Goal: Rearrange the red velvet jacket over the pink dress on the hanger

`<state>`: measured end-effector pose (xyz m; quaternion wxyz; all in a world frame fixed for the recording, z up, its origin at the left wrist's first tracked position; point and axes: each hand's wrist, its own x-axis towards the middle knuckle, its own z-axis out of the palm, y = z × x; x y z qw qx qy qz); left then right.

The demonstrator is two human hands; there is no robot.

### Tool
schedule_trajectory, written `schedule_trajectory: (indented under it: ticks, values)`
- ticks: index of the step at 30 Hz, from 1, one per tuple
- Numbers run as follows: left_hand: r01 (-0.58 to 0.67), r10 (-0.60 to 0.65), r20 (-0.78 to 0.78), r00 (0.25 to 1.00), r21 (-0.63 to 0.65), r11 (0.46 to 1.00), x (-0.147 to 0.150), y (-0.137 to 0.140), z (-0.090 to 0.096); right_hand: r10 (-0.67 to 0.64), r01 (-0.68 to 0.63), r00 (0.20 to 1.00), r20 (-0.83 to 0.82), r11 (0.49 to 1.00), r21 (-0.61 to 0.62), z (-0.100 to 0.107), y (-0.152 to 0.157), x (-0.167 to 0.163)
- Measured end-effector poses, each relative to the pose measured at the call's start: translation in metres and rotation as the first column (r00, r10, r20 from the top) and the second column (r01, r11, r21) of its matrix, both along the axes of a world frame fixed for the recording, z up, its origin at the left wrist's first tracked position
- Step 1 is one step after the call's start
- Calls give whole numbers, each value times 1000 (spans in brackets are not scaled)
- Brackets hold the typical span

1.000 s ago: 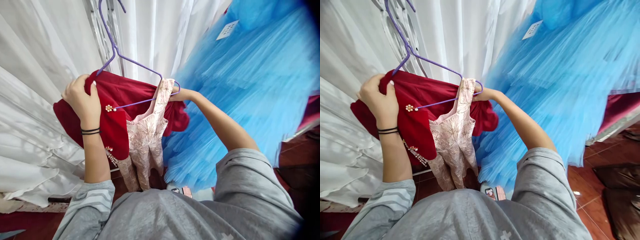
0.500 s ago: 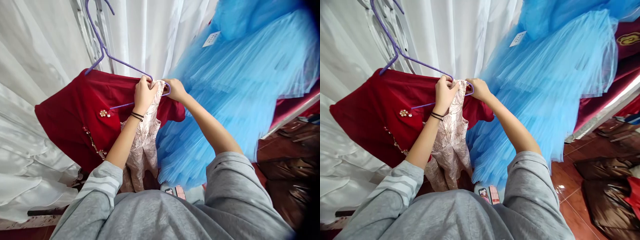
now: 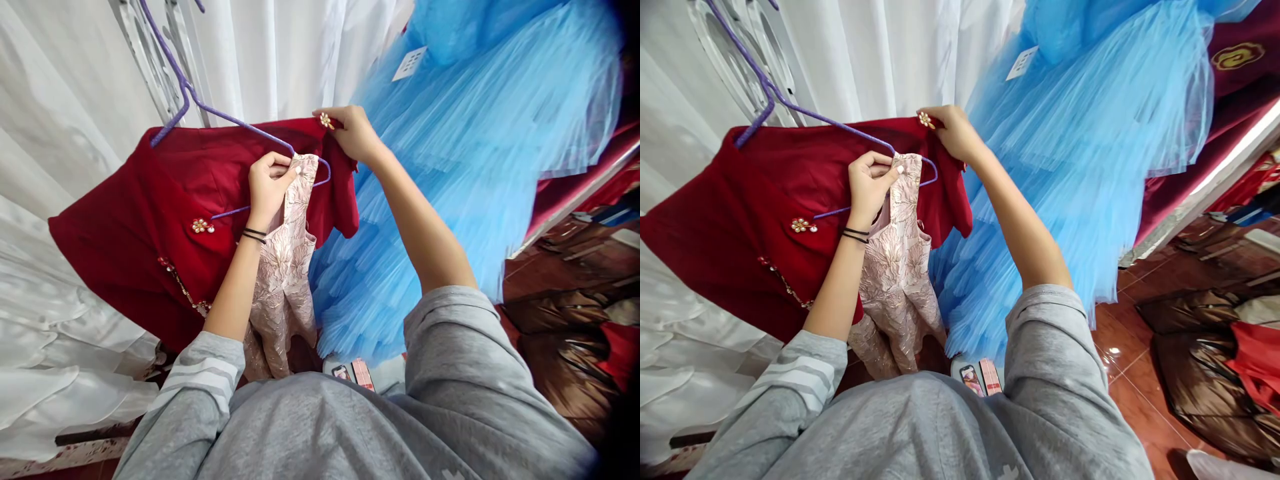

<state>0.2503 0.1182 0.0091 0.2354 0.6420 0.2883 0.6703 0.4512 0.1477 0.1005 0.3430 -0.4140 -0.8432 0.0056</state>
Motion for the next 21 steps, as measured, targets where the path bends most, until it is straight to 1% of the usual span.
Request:
schedule_trajectory:
  ticks: [1, 2, 4, 5, 6, 7, 8, 9, 10, 11, 13, 14, 15, 16, 18, 19, 20, 21]
  values:
    - [-14, 14, 11, 1000, -20, 1000, 0, -1, 1, -60, 58, 998, 28, 997, 57, -2, -4, -5]
    - [-28, 29, 22, 999, -37, 999, -1, -2, 1, -121, 116, 989, 89, 992, 60, -3, -9, -10]
    - [-52, 54, 33, 998, -54, 997, 0, -4, 1, -195, 213, 947, 254, 976, -44, -2, -21, -16]
    - [-65, 67, 35, 997, -55, 996, 0, -5, 1, -224, 253, 929, 293, 965, -64, 0, -29, -18]
    - [-77, 79, 34, 996, -50, 996, 0, -5, 0, -271, 290, 923, 274, 957, -31, 2, -37, -20]
    - [-90, 91, 31, 995, -44, 995, 1, -6, 0, -336, 335, 919, 205, 941, 40, 3, -45, -22]
    - [-102, 103, 27, 994, -39, 994, 1, -6, 0, -404, 392, 908, 110, 913, 114, 4, -53, -23]
    - [-115, 116, 24, 993, -37, 993, 1, -5, 0, -458, 448, 888, 30, 879, 161, 4, -61, -25]
    - [-128, 129, 25, 991, -38, 991, 1, -5, 0, -498, 491, 867, -3, 855, 168, 2, -68, -26]
    - [-138, 139, 26, 990, -41, 990, 1, -4, 0, -522, 514, 853, 19, 846, 140, 1, -75, -28]
    - [-151, 152, 29, 988, -50, 987, 0, -3, -1, -522, 520, 842, 134, 853, 56, -1, -86, -31]
    - [-148, 149, 26, 988, -49, 988, 0, -2, -1, -521, 523, 836, 175, 851, 35, -2, -91, -32]
    - [-145, 147, 23, 989, -46, 988, 0, -2, -2, -536, 537, 823, 191, 842, 47, -2, -96, -34]
    - [-147, 148, 22, 989, -41, 988, 0, -2, -3, -573, 567, 799, 183, 819, 87, -1, -100, -36]
    - [-162, 162, 23, 986, -24, 987, 1, -3, -4, -663, 637, 734, 151, 748, 185, -4, -104, -39]
    - [-174, 174, 24, 984, -13, 985, 2, -4, -5, -679, 651, 714, 171, 733, 197, -7, -104, -40]
    - [-187, 187, 24, 982, -4, 982, 2, -5, -5, -656, 637, 718, 232, 754, 163, -10, -102, -39]
    - [-198, 198, 20, 980, 5, 980, 3, -6, -6, -602, 605, 737, 307, 790, 95, -14, -99, -38]
